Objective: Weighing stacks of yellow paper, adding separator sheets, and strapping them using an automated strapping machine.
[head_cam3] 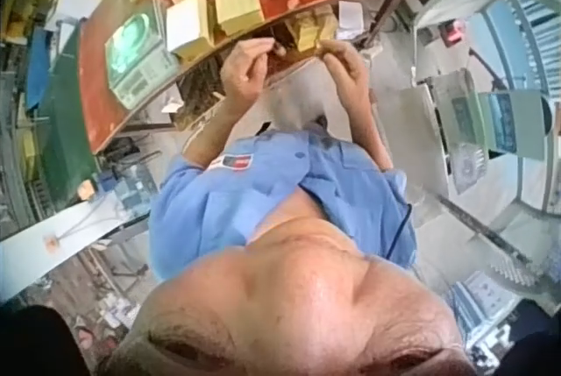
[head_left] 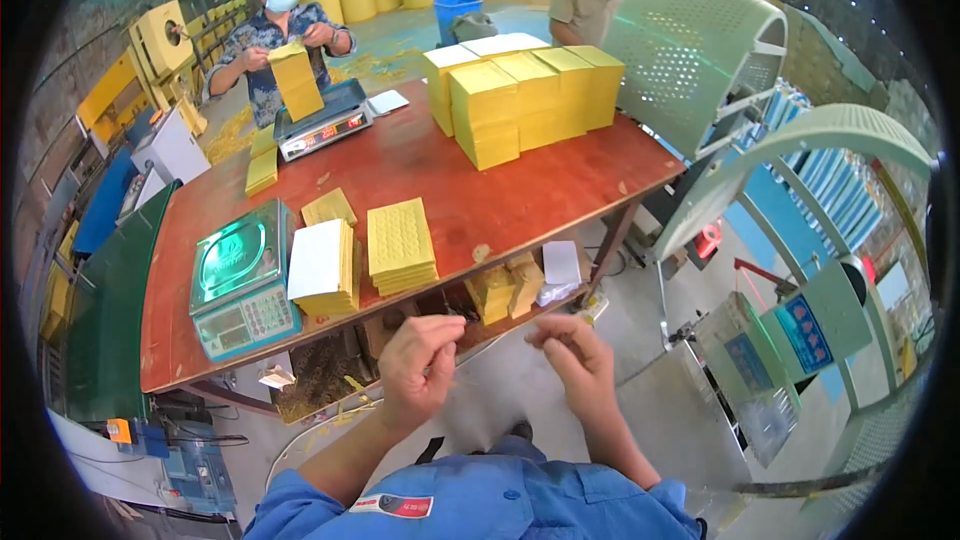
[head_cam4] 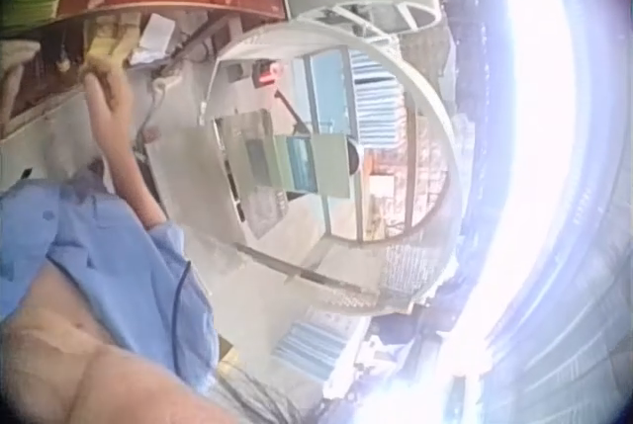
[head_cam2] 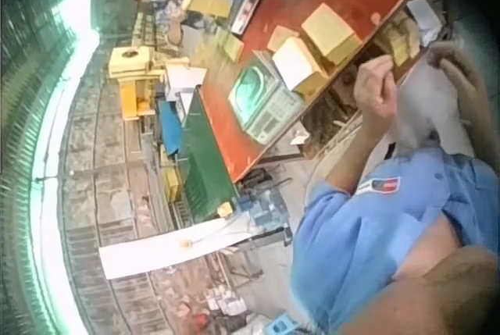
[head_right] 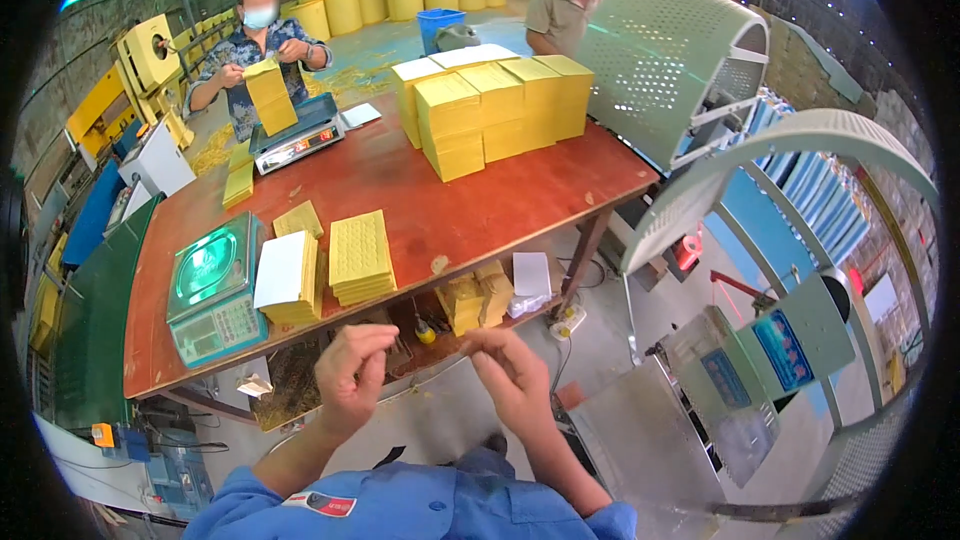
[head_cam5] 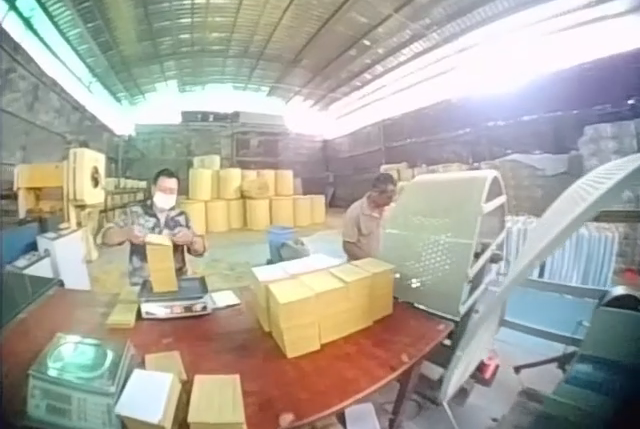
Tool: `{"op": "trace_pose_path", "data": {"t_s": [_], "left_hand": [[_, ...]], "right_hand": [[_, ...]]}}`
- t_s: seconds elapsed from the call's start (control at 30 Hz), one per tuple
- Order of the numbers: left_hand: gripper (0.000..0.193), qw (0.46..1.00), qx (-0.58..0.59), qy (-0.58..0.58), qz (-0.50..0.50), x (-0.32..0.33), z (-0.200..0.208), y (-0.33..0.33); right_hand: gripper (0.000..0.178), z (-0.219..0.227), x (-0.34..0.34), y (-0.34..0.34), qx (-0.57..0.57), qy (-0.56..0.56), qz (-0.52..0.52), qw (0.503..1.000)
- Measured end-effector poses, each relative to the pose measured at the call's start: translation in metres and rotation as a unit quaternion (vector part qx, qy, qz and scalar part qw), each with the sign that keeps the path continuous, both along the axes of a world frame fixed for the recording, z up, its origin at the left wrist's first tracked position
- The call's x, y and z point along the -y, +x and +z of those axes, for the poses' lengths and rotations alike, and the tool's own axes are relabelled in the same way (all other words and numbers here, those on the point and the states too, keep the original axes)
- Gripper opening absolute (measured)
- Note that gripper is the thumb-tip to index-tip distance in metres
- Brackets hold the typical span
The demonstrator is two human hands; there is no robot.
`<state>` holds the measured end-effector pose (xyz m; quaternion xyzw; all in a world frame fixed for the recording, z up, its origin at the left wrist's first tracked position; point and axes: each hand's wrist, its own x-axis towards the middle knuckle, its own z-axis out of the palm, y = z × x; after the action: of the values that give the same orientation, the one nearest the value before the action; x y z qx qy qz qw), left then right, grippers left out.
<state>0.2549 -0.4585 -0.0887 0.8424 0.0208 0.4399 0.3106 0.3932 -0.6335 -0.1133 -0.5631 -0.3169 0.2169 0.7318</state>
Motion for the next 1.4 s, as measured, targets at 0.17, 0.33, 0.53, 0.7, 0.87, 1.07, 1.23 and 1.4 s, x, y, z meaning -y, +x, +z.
{"op": "trace_pose_path", "data": {"t_s": [0.17, 0.33, 0.53, 0.7, 0.87, 1.07, 1.23, 1.4], "left_hand": [[0.02, 0.998, 0.023, 0.036, 0.054, -0.074, 0.022, 0.067], [0.019, 0.996, 0.031, 0.033, 0.073, -0.148, 0.037, 0.169], [0.019, 0.991, 0.022, 0.068, 0.113, -0.225, 0.054, 0.292], [0.025, 0.988, -0.042, 0.082, 0.124, -0.315, 0.036, 0.374], [0.036, 0.981, -0.137, 0.088, 0.105, -0.361, 0.008, 0.433], [0.04, 0.981, -0.139, 0.066, 0.115, -0.37, -0.031, 0.444], [0.04, 0.982, -0.143, 0.07, 0.107, -0.356, -0.026, 0.436], [0.043, 0.984, -0.145, 0.076, 0.067, -0.316, -0.018, 0.392]], "right_hand": [[0.027, 0.003, -0.082, 0.095, 0.033, 0.052, 0.045, 0.997], [0.024, 0.003, -0.162, 0.196, 0.037, 0.059, 0.035, 0.997], [0.028, -0.018, -0.245, 0.31, 0.045, 0.0, -0.015, 0.999], [0.033, -0.05, -0.3, 0.352, 0.032, -0.007, -0.04, 0.999], [0.036, -0.093, -0.327, 0.38, 0.06, -0.053, -0.114, 0.99], [0.036, -0.123, -0.343, 0.384, 0.132, -0.129, -0.15, 0.971], [0.032, -0.128, -0.34, 0.381, 0.077, -0.129, -0.157, 0.976], [0.03, -0.13, -0.292, 0.335, 0.009, -0.125, -0.13, 0.984]]}}
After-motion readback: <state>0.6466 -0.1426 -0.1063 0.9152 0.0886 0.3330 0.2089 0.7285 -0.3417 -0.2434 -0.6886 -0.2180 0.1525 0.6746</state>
